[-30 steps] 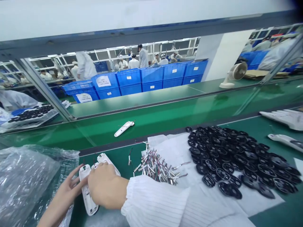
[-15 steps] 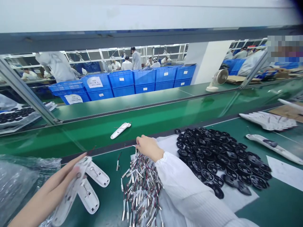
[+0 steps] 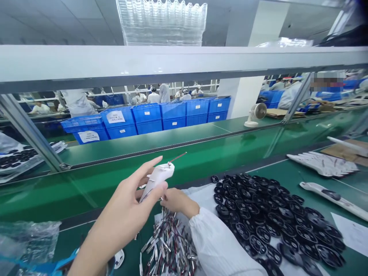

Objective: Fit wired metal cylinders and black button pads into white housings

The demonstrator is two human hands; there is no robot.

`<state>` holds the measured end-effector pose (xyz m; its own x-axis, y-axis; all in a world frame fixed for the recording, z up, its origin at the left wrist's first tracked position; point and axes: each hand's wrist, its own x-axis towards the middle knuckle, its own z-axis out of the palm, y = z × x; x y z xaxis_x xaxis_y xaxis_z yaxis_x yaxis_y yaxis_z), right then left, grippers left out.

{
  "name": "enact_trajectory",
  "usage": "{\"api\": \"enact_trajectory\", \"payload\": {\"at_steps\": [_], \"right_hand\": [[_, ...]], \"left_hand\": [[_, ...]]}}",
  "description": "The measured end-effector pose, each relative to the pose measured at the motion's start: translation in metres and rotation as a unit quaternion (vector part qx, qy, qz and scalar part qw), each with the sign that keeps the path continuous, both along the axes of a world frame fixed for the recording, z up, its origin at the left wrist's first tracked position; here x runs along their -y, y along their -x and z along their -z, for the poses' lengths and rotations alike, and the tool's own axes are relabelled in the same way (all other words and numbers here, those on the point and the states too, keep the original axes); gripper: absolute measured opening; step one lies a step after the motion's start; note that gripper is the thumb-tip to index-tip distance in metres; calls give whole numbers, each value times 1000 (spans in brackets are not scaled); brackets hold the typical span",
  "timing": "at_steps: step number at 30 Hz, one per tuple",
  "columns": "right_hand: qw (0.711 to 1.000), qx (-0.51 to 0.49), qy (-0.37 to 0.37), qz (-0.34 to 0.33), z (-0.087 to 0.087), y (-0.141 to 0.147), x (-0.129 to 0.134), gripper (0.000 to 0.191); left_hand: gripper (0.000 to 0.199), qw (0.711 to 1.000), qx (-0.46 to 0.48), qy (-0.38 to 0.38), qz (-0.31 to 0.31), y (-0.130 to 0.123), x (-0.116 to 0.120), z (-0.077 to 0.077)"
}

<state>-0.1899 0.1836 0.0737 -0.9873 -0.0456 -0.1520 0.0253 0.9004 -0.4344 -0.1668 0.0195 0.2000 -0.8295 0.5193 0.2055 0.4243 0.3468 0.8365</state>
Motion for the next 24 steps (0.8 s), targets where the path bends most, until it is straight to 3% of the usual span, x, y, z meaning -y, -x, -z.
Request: {"api": "enact_trajectory", "payload": {"at_steps": [3,6,9,11,16,20,24], "right_hand": [[996,-28,84,7,-25,-6,-17,25],[984,-96,148,18,-66,-29,-30,37],[948,-227,221,23,-102,-60,-33,35],[927,-278,254,-2,-115,-77,-30,32],[903,-343,259,-10,-117,-86,-25,29],[919,-339,202,-11,-110,-78,-29,29],[934,-311,175,-26,-108,-73,-33,32]], "left_hand": [[66,998,43,-46,4,11,2,3],[68,992,87,-88,22,23,7,5],[63,980,130,-144,44,29,8,6],[62,970,163,-168,62,30,7,5],[60,950,213,-205,100,30,-1,6],[52,938,236,-214,139,32,-2,10],[48,946,222,-199,132,36,-1,13]]}}
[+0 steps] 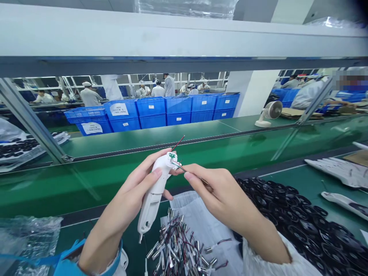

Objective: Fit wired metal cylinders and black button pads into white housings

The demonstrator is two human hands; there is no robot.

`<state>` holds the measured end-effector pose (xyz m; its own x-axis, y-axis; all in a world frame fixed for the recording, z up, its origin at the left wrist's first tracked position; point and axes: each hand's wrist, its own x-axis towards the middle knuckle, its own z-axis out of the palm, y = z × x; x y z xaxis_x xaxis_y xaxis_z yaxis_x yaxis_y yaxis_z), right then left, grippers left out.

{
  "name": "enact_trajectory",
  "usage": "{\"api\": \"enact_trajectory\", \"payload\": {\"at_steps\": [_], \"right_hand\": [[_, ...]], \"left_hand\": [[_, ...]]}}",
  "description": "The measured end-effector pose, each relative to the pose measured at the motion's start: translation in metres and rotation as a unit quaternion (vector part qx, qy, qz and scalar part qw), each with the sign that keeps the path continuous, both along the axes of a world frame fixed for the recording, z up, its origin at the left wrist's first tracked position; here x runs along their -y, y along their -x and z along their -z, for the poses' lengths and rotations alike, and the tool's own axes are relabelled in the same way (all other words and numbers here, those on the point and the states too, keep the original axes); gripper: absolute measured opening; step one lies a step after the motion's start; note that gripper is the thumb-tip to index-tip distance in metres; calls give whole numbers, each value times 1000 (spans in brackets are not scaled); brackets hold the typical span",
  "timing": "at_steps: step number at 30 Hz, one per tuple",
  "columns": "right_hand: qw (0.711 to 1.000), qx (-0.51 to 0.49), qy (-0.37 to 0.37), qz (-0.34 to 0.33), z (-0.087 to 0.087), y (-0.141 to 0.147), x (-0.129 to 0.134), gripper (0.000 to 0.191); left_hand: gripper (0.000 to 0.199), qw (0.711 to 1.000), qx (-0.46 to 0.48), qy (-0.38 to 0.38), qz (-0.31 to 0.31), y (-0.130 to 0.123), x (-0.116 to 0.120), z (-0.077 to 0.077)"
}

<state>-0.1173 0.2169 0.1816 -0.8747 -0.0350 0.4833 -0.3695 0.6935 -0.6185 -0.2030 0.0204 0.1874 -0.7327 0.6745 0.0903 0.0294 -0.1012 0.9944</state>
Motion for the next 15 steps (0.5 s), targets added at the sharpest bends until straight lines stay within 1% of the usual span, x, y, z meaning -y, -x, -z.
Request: {"api": "enact_trajectory", "payload": {"at_steps": [5,9,13,15], "right_hand": [[1000,17,-12,8,1,1,-1,32],[999,25,-9,24,2,1,-2,33],[999,35,-6,20,1,2,-2,33],[999,32,-5,39,2,2,-2,34]], "left_hand": [[43,1000,-16,15,-19,-1,0,-5],[47,998,-28,34,-38,-3,0,-7],[46,996,-52,58,-34,-1,1,-5],[46,996,-59,66,-32,-1,1,-4]]}}
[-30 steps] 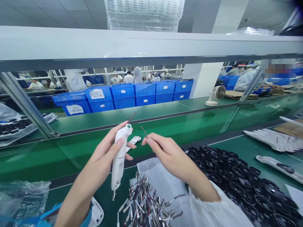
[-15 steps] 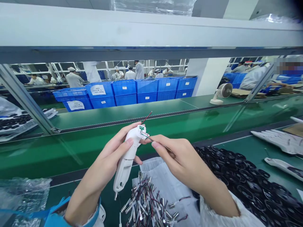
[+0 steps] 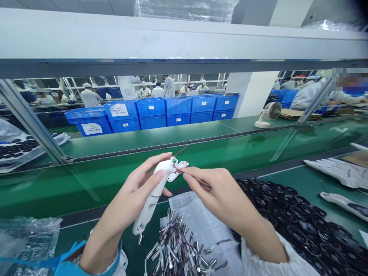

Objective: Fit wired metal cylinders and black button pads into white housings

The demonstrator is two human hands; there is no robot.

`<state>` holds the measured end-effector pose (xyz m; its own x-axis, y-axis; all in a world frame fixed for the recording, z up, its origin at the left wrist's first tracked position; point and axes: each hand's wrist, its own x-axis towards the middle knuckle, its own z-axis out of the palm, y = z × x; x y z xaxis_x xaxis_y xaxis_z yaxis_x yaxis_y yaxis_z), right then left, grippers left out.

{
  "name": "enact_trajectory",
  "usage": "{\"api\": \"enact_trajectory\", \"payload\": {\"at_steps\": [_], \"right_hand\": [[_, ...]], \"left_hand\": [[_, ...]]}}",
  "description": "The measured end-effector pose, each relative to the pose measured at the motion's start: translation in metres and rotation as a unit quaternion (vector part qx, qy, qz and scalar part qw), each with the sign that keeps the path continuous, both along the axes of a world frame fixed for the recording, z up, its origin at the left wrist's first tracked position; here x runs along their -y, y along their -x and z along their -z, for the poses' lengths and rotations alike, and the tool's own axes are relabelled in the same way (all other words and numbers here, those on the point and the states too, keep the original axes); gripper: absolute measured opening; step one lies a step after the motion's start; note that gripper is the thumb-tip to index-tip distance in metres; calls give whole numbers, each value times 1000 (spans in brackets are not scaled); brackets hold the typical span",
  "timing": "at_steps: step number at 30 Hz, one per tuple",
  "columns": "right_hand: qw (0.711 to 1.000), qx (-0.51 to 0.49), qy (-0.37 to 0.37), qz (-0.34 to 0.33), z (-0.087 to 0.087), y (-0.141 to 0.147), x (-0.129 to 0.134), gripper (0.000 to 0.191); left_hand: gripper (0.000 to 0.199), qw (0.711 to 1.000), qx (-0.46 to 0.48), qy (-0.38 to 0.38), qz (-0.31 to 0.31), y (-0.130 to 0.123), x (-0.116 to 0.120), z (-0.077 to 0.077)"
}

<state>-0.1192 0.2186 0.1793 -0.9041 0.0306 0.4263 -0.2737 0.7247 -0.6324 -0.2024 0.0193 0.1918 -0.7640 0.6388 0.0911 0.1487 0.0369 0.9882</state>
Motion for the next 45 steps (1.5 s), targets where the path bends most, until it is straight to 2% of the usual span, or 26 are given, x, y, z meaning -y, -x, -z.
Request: {"api": "enact_trajectory", "payload": {"at_steps": [5,9,14,21,29,34,38,41,43,45], "right_hand": [[999,-13,7,39,2,0,1,35],[999,9,24,39,0,-1,3,34],[998,61,0,33,-2,-1,3,35],[998,49,19,38,-2,-2,4,39],[993,-4,79,85,1,0,8,33],[988,24,139,55,6,7,17,32],[976,36,208,46,5,6,19,31],[973,31,228,34,7,5,15,28],[967,16,253,18,7,5,10,25],[961,13,275,-2,7,5,6,22]], "left_hand": [[46,999,-45,-16,-11,-1,-4,0],[41,999,-42,-27,-9,-1,-6,-2],[33,998,-38,-40,-8,-1,-6,-3],[31,997,-54,-58,10,1,-7,3],[30,994,-71,-81,4,4,-10,12],[33,988,-113,-100,-25,-1,-19,14],[51,981,-155,-113,-29,-5,-23,16],[43,979,-173,-100,-26,-6,-25,18],[35,977,-182,-104,-48,-5,-25,20],[36,971,-191,-122,-78,-4,-25,20]]}}
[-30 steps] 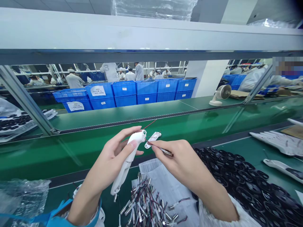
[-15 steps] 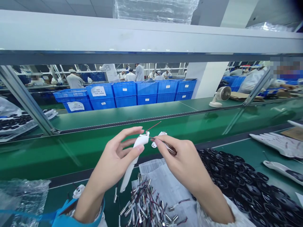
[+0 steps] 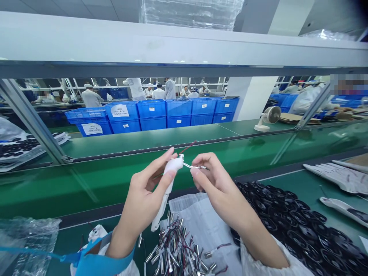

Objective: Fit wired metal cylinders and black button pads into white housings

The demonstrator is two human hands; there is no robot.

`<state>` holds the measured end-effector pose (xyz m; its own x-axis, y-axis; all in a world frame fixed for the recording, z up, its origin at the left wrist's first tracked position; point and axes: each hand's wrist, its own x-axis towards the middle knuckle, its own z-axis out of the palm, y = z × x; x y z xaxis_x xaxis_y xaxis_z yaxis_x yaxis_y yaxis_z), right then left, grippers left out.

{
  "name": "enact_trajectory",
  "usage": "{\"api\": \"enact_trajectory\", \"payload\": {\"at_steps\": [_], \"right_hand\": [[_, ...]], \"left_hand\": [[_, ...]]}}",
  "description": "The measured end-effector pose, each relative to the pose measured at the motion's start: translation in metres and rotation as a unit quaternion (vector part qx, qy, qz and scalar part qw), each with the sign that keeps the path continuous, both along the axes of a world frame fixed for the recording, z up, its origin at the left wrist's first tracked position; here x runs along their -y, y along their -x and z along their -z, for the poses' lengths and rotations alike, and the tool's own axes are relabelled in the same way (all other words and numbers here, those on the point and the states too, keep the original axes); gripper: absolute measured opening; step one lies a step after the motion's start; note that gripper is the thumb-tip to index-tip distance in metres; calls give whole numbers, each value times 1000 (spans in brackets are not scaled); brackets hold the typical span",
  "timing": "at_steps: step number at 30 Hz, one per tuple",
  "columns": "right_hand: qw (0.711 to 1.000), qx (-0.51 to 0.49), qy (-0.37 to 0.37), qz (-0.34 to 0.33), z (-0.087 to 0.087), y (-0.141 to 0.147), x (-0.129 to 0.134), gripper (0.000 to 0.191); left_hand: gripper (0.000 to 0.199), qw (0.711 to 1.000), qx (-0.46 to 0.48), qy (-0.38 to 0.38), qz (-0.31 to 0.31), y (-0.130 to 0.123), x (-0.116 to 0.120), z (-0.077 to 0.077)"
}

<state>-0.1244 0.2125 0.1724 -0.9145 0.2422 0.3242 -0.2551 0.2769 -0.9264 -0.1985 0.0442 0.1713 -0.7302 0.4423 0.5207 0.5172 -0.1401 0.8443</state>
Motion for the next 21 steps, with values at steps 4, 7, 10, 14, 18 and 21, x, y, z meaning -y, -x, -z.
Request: {"api": "enact_trajectory", "payload": {"at_steps": [4,7,10,14,18,21], "right_hand": [[998,-15,62,-11,-5,1,-3,20],[994,-24,101,-14,-7,1,-3,21],[992,-34,120,-30,-8,2,-4,21],[991,-27,130,-25,-6,5,-4,28],[991,-33,123,-35,-2,8,-2,26],[988,-34,136,-60,-2,8,-4,28]], "left_hand": [[37,999,-31,13,-5,2,2,0],[31,998,-41,49,-5,2,5,-2],[35,998,-22,55,9,2,7,-4],[37,998,1,55,26,1,6,-4],[34,999,-4,33,20,-1,4,-4],[35,999,-2,44,27,-2,4,-5]]}}
